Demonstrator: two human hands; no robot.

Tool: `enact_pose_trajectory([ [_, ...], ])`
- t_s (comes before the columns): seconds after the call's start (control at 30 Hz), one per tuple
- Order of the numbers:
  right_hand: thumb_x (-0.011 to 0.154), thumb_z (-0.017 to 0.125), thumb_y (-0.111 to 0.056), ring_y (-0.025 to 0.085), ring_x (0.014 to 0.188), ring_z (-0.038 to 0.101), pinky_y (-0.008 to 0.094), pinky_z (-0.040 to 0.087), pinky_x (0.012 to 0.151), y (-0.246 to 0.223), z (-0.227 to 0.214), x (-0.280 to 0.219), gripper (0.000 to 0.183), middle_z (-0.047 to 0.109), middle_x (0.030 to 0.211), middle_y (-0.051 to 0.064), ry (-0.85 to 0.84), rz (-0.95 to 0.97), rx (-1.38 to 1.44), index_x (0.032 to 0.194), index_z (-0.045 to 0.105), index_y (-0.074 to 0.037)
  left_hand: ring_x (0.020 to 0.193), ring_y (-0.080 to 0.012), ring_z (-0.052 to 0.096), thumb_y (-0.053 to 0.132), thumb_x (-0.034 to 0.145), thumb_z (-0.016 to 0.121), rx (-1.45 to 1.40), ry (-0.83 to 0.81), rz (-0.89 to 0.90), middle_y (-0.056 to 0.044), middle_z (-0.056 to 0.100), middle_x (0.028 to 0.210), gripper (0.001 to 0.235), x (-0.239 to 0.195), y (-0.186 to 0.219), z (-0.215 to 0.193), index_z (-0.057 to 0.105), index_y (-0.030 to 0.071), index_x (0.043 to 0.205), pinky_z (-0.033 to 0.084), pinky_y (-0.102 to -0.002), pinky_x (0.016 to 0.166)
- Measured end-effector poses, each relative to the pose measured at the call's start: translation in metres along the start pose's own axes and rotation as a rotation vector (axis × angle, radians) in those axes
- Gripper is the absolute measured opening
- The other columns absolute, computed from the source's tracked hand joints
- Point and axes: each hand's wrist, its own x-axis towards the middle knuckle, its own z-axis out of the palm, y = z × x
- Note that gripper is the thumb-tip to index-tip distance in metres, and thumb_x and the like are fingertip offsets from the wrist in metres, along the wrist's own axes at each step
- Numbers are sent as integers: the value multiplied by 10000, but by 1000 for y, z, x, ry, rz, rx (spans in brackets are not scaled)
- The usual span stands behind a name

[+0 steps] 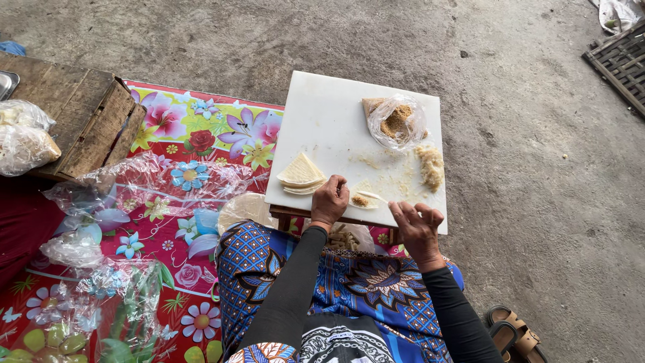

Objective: The person sits on a floral mat and repeatedly scoops a brown paste from a plastic bag onto thin, round wrappers using a spoon. They then fold each wrapper into a triangular shape and place it onto a growing stack on a white cutting board.

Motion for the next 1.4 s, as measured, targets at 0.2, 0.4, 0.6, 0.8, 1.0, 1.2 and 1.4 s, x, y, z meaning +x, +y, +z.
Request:
enact_pose_trajectory([
  [0.2, 1053, 749, -192, 163, 927, 500, 347, 294, 898, 58, 50, 6, 109, 635, 871, -26, 146, 276, -12, 1159, 733, -175, 790, -284, 748, 145, 928, 607, 8, 19, 31, -127, 754, 910, 134, -1, 1, 0, 646, 72, 1032, 612, -387, 716],
  [0.4, 1073, 741, -225, 169, 1050, 549, 344, 324, 938, 105, 120, 50, 104, 710, 1052, -30, 113, 371, -75, 1171, 716, -199, 727, -275, 749, 169, 932, 617, -34, -5, 8, -131, 750, 849, 135, -1, 3, -5, 675, 75, 1010, 609, -377, 671],
  [0.6, 918, 773, -221, 348, 1227, 470, 450, 320, 1004, 81, 127, 57, 367, 566, 1396, 151, 84, 419, 191, 1282, 756, -183, 715, -244, 760, 188, 935, 630, -96, -85, -56, -121, 760, 819, 135, 2, 1, -9, 700, 91, 997, 608, -366, 649],
  [0.8, 911, 751, -197, 307, 1209, 510, 456, 360, 984, 3, 79, -5, 197, 673, 1159, 32, -223, 588, 314, 1107, 771, -208, 774, -211, 775, 112, 908, 601, -168, -104, 7, -84, 781, 889, 129, 5, 0, -9, 684, 97, 1005, 623, -336, 690],
  [1.0, 899, 742, -207, 308, 1202, 528, 472, 364, 974, -43, 65, -8, 236, 666, 1205, 76, -185, 612, 290, 1131, 756, -168, 794, -196, 769, 107, 884, 676, -153, -189, 12, -74, 766, 881, 111, 6, 6, -16, 661, 92, 993, 622, -322, 716],
  [1.2, 915, 720, -159, 291, 1133, 578, 472, 400, 953, -48, 66, 2, 215, 690, 1127, 61, -185, 673, 453, 1123, 772, -156, 780, -185, 760, 139, 868, 733, -113, -252, 12, -75, 766, 873, 135, 7, 6, -18, 664, 88, 973, 622, -312, 716],
  [1.4, 939, 706, -91, 267, 1015, 706, 381, 552, 889, -43, 69, 16, 163, 757, 1105, 104, -49, 605, 724, 1093, 759, -80, 804, -167, 760, 146, 895, 729, -66, -278, 58, -60, 759, 907, 120, 7, 2, -14, 668, 103, 989, 631, -285, 738],
])
